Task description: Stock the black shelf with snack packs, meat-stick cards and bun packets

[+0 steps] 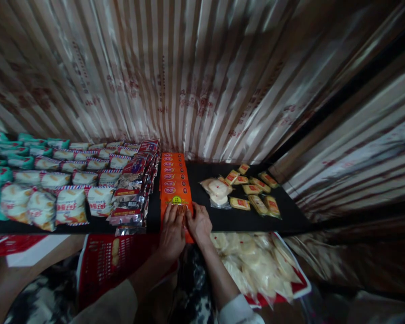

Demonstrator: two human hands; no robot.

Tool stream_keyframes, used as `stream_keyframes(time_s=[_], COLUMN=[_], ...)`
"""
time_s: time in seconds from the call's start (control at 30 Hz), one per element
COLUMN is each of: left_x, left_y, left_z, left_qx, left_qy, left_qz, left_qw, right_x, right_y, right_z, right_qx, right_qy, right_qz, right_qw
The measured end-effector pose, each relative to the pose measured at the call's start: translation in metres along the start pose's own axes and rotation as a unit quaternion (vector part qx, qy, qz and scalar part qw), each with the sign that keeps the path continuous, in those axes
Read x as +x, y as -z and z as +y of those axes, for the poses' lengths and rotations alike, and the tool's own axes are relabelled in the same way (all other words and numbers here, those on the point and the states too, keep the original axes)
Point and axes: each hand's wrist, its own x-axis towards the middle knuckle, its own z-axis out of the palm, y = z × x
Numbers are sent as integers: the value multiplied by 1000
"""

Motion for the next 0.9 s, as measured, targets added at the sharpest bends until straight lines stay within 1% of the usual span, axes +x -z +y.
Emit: stream_keyframes(time_s=[0.07, 0.13, 0.27, 0.43, 0.6, 0.77, 0.9], left_x=[12, 24, 37, 37, 35, 33, 33], left_y=[-4, -10, -21, -24, -28, -33, -32], left_z=[7, 12, 16, 14, 13, 11, 11], left_qx=[10, 27, 57, 77, 87, 106, 102], left_qy=[25, 53, 84, 84, 97, 87, 88], left_qz=[-21, -29, -15, 7, -4, -11, -20], left_qw=[999, 998, 995, 994, 992, 990, 991], right_x=[1, 2, 4, 8, 9, 9, 5], right_y=[3, 5, 6, 5, 2, 3, 4], right_z=[1, 3, 8, 14, 19, 20, 16], right_qx=[6, 15, 31, 53, 91, 111, 116], right_qy=[-1, 1, 18, 17, 15, 16, 21], right_qz=[-7, -10, -6, -9, -6, -6, 16], right_qw=[1000, 1000, 999, 998, 996, 994, 993])
